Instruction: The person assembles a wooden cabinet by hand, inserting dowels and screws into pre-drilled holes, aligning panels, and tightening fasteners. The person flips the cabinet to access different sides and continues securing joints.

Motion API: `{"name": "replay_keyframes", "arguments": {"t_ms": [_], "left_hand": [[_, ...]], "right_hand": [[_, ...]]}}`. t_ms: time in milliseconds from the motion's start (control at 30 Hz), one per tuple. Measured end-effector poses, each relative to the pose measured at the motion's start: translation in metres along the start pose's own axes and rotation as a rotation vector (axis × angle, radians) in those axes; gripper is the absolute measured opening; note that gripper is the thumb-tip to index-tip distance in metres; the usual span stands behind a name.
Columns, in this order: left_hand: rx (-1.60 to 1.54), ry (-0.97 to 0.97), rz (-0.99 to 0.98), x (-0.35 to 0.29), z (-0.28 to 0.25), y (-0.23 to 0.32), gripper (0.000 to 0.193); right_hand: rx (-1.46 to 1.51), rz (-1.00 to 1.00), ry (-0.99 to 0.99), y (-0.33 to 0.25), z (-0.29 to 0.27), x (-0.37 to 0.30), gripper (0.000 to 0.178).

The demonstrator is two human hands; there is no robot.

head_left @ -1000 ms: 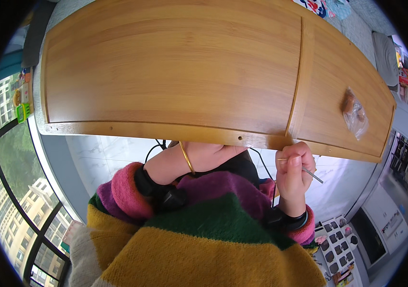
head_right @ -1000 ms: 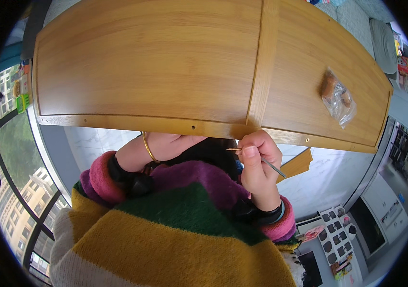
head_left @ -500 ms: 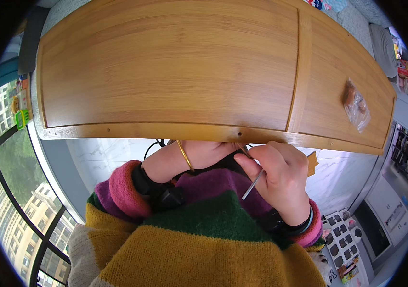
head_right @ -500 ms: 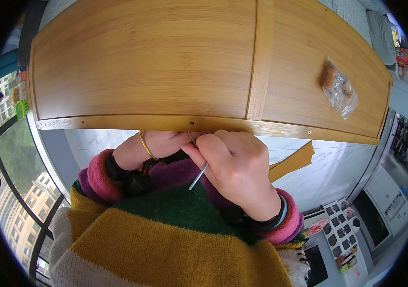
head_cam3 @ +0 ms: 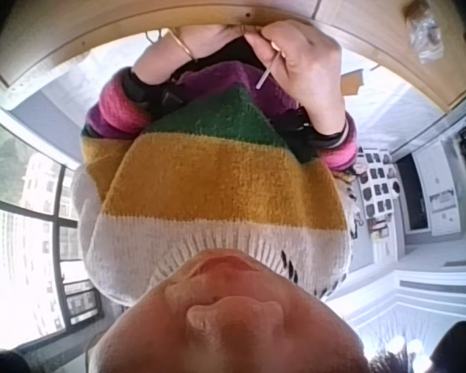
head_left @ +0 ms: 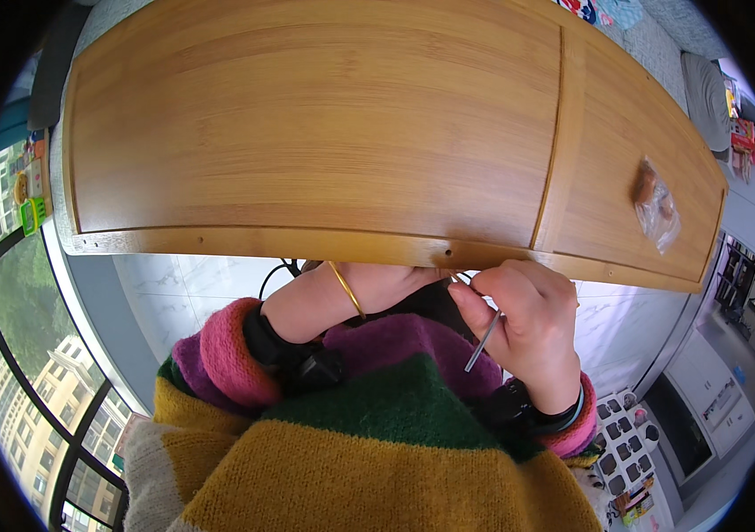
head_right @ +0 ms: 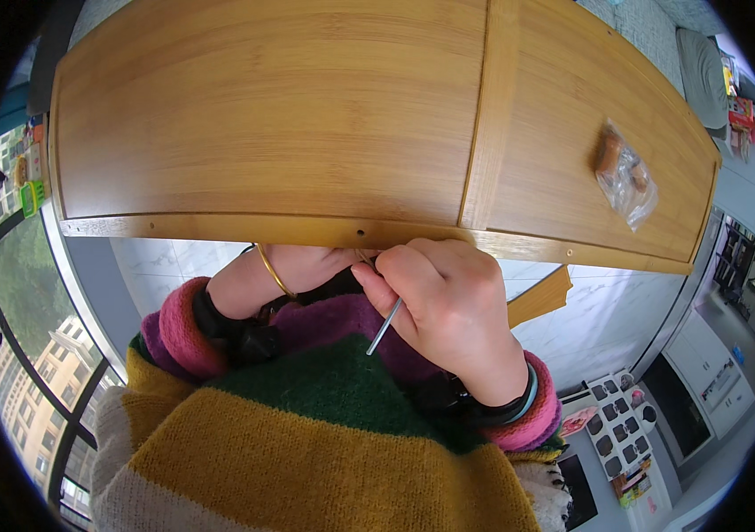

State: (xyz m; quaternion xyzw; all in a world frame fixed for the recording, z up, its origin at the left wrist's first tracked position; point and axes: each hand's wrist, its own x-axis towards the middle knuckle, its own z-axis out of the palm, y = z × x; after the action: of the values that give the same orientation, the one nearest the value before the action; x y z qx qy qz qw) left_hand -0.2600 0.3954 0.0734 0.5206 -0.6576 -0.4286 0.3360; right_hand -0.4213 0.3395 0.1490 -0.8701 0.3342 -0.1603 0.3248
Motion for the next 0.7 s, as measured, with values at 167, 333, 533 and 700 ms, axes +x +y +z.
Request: {"name": "replay_keyframes", "arguments": {"t_ms": [167, 333, 533, 700], "left_hand": [[-0.037, 0.053, 0.009, 0.001, 0.004, -0.002, 0.017], [0.021, 0.022, -0.007, -0.001, 0.002, -0.002, 0.020], [0.062, -0.041, -0.017, 0.000, -0.004, 0.001, 0.022], [-0.001, -0.008, -0.022, 0.001, -0.006, 0.003, 0.024]], "right_hand": [[0.008, 0.002, 0.033, 0.001, 0.001, -0.002, 0.020], [0.027, -0.071, 0.083, 0.007, 0.002, -0.006, 0.020], [0.327, -0.162, 0.160, 0.023, 0.004, -0.015, 0.021], [0.775, -0.071, 0.302, 0.028, 0.007, -0.025, 0.018]]}}
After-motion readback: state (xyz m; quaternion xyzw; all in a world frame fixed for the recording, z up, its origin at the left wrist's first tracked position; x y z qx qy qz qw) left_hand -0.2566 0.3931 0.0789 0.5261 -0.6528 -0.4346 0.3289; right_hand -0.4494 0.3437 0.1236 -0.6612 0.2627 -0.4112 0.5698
